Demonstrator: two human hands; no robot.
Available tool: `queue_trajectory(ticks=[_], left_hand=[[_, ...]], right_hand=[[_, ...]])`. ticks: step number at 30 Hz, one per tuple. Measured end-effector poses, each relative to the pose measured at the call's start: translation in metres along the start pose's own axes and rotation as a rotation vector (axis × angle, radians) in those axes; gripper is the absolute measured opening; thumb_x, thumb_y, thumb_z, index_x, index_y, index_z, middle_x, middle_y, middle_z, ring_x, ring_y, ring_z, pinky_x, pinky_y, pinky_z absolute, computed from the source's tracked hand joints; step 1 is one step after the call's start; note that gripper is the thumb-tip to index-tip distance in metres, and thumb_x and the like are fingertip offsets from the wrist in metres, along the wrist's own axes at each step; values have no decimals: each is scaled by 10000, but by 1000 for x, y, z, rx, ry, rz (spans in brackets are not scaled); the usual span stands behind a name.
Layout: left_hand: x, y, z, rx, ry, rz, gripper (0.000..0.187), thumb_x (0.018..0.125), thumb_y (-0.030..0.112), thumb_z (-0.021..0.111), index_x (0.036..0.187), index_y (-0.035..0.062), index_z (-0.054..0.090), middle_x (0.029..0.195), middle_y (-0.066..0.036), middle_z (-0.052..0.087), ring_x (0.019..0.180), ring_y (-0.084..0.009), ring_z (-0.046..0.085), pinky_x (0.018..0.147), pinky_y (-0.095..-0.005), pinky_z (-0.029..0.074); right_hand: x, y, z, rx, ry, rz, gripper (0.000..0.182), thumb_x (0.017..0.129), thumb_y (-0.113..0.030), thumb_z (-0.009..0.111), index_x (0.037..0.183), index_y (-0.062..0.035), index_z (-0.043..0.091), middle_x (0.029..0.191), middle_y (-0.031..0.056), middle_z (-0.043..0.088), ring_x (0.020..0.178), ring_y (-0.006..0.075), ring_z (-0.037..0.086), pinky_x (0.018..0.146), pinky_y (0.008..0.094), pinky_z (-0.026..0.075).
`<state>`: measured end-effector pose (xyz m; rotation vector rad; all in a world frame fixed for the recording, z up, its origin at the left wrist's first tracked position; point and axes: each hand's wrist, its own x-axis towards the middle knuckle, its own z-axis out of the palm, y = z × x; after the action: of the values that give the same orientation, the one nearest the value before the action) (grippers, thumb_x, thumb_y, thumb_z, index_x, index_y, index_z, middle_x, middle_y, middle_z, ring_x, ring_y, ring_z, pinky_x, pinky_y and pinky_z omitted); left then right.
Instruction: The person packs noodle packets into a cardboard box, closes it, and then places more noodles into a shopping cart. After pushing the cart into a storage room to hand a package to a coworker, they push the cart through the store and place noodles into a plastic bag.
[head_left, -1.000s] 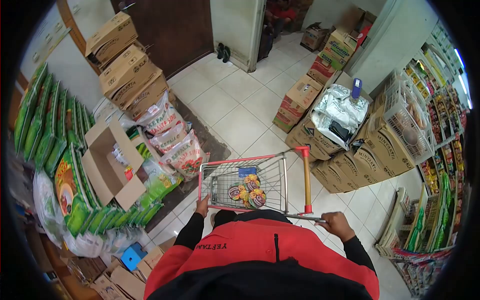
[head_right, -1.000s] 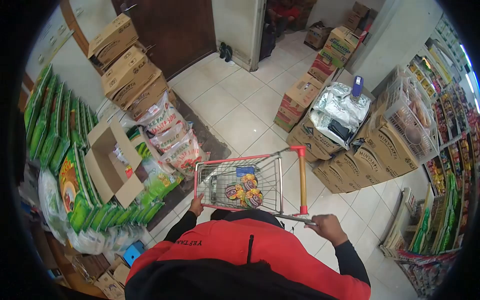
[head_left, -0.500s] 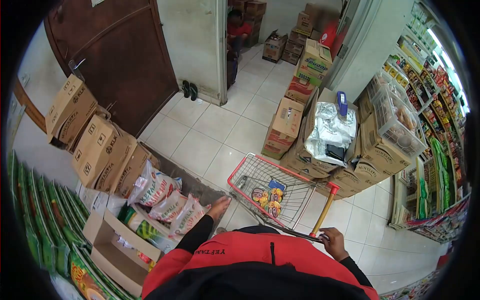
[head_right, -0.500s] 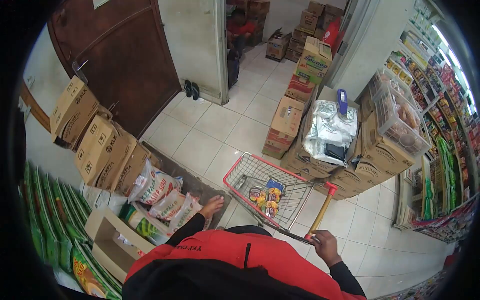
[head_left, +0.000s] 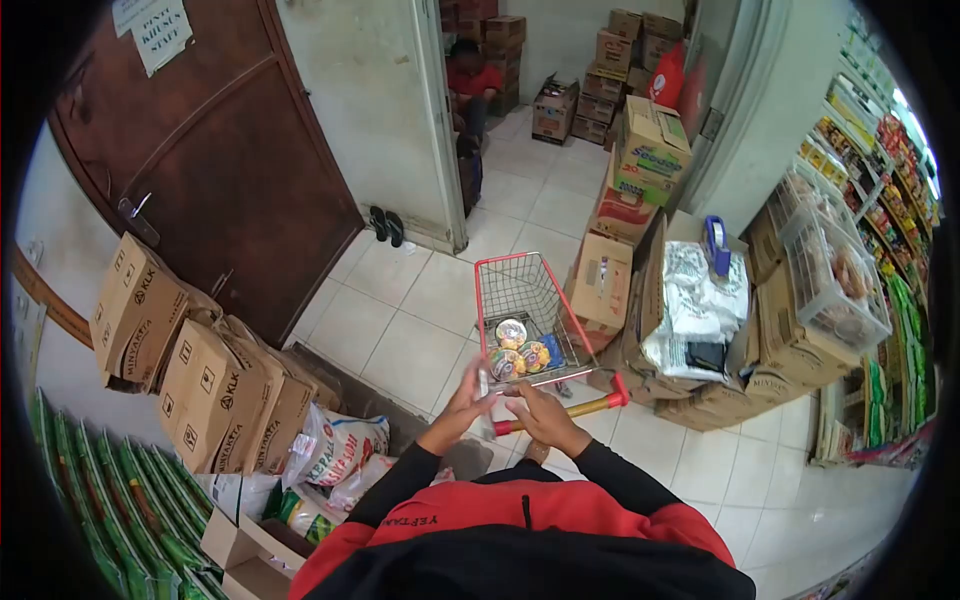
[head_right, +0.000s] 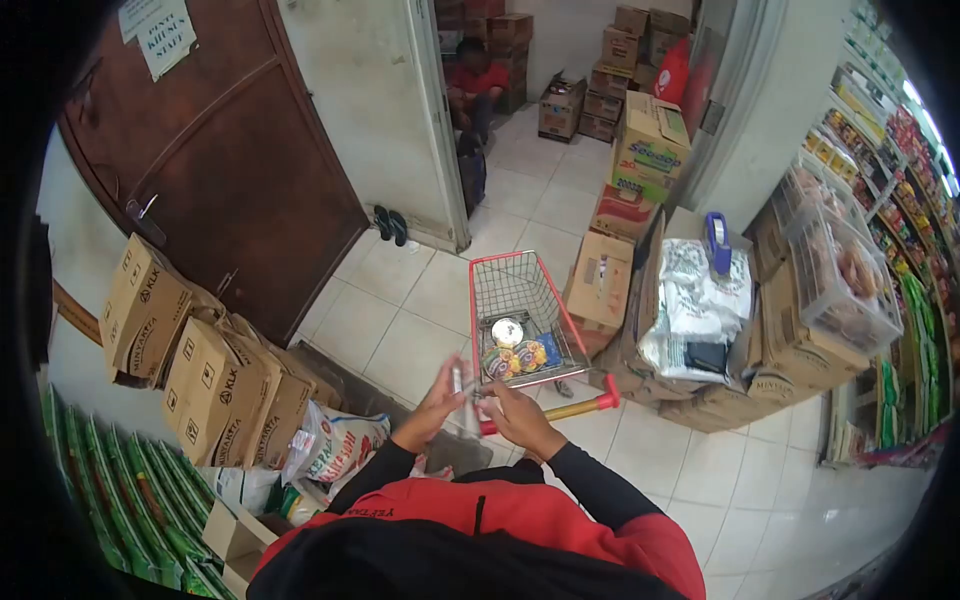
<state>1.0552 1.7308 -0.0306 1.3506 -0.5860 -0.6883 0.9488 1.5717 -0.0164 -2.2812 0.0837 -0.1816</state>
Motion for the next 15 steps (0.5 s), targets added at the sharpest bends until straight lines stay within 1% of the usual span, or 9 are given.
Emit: queue_trajectory(ticks=[1, 2, 4, 5, 6, 8, 12, 14, 15], left_hand=[[16, -5, -6, 197, 126, 94, 617, 874, 236, 559, 1372, 85, 227, 1321, -128, 392, 1240, -201, 351, 948, -315, 347], [40, -9, -20, 298, 296, 174, 585, 855, 130, 577, 1345, 54, 268, 1243, -108, 468, 1153, -189, 439, 893, -293, 394], [84, -17, -79, 310, 326, 23, 452, 859, 93, 545, 1273, 16, 378, 1125, -78, 558, 1022, -172, 528, 844, -298, 428], [102, -12, -99, 447, 350, 97, 390, 851, 75, 539, 1220, 7, 432, 1057, -94, 598, 949, -186, 567, 815, -296, 442], [121, -4, -115, 586, 369, 167, 333, 842, 57, 533, 1167, -3, 485, 988, -111, 637, 876, -201, 606, 786, -295, 456], [158, 13, -141, 689, 372, 157, 300, 847, 54, 525, 1140, -5, 505, 970, -119, 643, 863, -207, 612, 773, -300, 460], [235, 23, -180, 750, 361, 88, 262, 863, 58, 502, 1114, -11, 527, 957, -132, 650, 865, -230, 613, 771, -314, 458], [278, 20, -196, 707, 347, 81, 266, 867, 62, 497, 1120, -15, 523, 963, -133, 649, 872, -227, 612, 780, -314, 454], [299, 22, -202, 669, 322, 81, 270, 871, 66, 491, 1125, -20, 519, 969, -135, 648, 880, -224, 611, 790, -314, 451]], right_hand=[[9, 18, 2, 23, -11, -70, 396, 847, -315, 540, 1063, 7, 462, 986, 224, 574, 943, 393, 540, 776, 431, 441], [15, 51, 4, -133, -37, -72, 436, 815, -303, 585, 1118, -15, 460, 1088, 160, 562, 1036, 348, 513, 855, 423, 423], [25, 122, 5, -304, -113, -84, 459, 797, -308, 609, 1132, -29, 465, 1115, 154, 551, 1066, 331, 503, 903, 423, 395], [28, 148, 6, -465, -192, -66, 483, 779, -312, 633, 1146, -43, 470, 1141, 149, 540, 1095, 315, 494, 951, 423, 366], [35, 167, 4, -450, -203, -76, 483, 779, -312, 633, 1146, -43, 470, 1141, 149, 540, 1095, 315, 494, 951, 423, 366], [61, 198, -3, -646, -308, -211, 538, 725, -279, 684, 1162, -51, 469, 1160, 128, 535, 1124, 300, 479, 1001, 455, 299], [149, 239, 0, -500, -320, -140, 488, 732, -296, 666, 1120, -49, 502, 1074, 134, 587, 1059, 296, 529, 1016, 477, 258], [200, 252, -4, -626, -518, 80, 402, 744, -352, 631, 1009, -56, 567, 915, 123, 641, 923, 277, 596, 1005, 481, 267], [218, 260, -8, -627, -517, 77, 402, 744, -352, 631, 1009, -56, 567, 915, 123, 641, 923, 277, 596, 1005, 481, 267]])
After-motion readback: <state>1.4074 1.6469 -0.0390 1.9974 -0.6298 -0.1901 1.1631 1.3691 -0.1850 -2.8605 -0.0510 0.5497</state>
